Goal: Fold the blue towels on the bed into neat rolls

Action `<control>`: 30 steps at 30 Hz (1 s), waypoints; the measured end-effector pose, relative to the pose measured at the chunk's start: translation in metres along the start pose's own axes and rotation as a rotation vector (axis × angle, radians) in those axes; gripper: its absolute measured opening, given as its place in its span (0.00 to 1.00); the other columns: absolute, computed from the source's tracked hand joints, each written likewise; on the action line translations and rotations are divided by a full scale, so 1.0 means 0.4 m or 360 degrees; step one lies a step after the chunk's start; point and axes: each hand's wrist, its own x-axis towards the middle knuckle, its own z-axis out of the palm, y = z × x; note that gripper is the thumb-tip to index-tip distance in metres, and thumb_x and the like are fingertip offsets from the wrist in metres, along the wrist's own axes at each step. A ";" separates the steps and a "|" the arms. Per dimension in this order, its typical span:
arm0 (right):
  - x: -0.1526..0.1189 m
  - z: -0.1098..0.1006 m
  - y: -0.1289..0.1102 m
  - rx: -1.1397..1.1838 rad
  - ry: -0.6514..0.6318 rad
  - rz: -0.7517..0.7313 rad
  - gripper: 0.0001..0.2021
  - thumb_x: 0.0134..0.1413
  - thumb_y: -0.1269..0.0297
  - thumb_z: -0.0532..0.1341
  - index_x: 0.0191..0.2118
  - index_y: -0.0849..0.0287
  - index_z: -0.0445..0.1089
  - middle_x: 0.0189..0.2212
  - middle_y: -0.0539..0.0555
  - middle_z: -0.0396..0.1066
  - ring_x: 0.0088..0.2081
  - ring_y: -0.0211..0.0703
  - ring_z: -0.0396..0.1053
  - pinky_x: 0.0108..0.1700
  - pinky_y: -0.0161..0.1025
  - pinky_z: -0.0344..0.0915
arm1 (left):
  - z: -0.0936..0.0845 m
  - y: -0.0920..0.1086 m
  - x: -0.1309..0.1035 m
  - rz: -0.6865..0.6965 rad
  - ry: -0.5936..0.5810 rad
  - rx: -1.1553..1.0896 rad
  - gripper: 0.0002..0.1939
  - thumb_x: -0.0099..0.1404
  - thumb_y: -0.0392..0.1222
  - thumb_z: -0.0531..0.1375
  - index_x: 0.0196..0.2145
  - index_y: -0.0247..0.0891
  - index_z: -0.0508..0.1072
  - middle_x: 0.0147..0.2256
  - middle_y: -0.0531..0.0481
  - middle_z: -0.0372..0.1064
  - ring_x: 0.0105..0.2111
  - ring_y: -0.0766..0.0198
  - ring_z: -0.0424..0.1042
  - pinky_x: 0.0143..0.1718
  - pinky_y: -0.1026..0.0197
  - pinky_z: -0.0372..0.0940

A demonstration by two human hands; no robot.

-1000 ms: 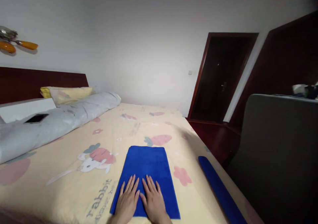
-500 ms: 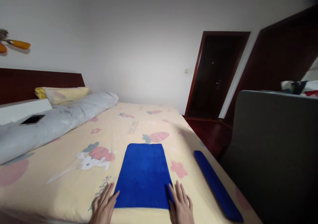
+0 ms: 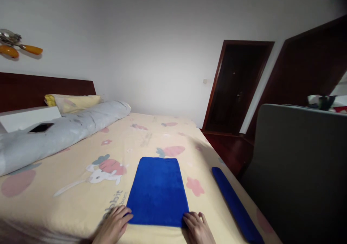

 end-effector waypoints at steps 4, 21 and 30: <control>0.004 0.015 -0.003 -0.0141 0.0086 0.0015 0.16 0.53 0.68 0.60 0.48 0.52 0.69 0.46 0.51 0.75 0.42 0.46 0.70 0.48 0.44 0.57 | 0.010 0.010 0.006 -0.0041 0.0028 0.0026 0.30 0.52 0.20 0.52 0.44 0.51 0.74 0.42 0.57 0.75 0.43 0.64 0.72 0.47 0.63 0.64; -0.026 -0.014 -0.001 0.0107 0.0084 -0.0026 0.05 0.57 0.66 0.61 0.38 0.48 0.72 0.35 0.47 0.76 0.38 0.43 0.70 0.43 0.42 0.59 | -0.024 0.009 -0.044 0.0128 0.0119 -0.0056 0.18 0.60 0.25 0.53 0.37 0.47 0.75 0.34 0.54 0.75 0.35 0.63 0.72 0.36 0.64 0.64; -0.022 -0.042 -0.037 0.0601 -0.0017 0.0552 0.16 0.65 0.52 0.51 0.31 0.53 0.68 0.29 0.51 0.71 0.34 0.44 0.68 0.40 0.41 0.62 | -0.006 -0.017 -0.063 -0.0234 0.0112 -0.0363 0.07 0.65 0.40 0.57 0.36 0.47 0.76 0.36 0.53 0.77 0.39 0.62 0.75 0.41 0.62 0.68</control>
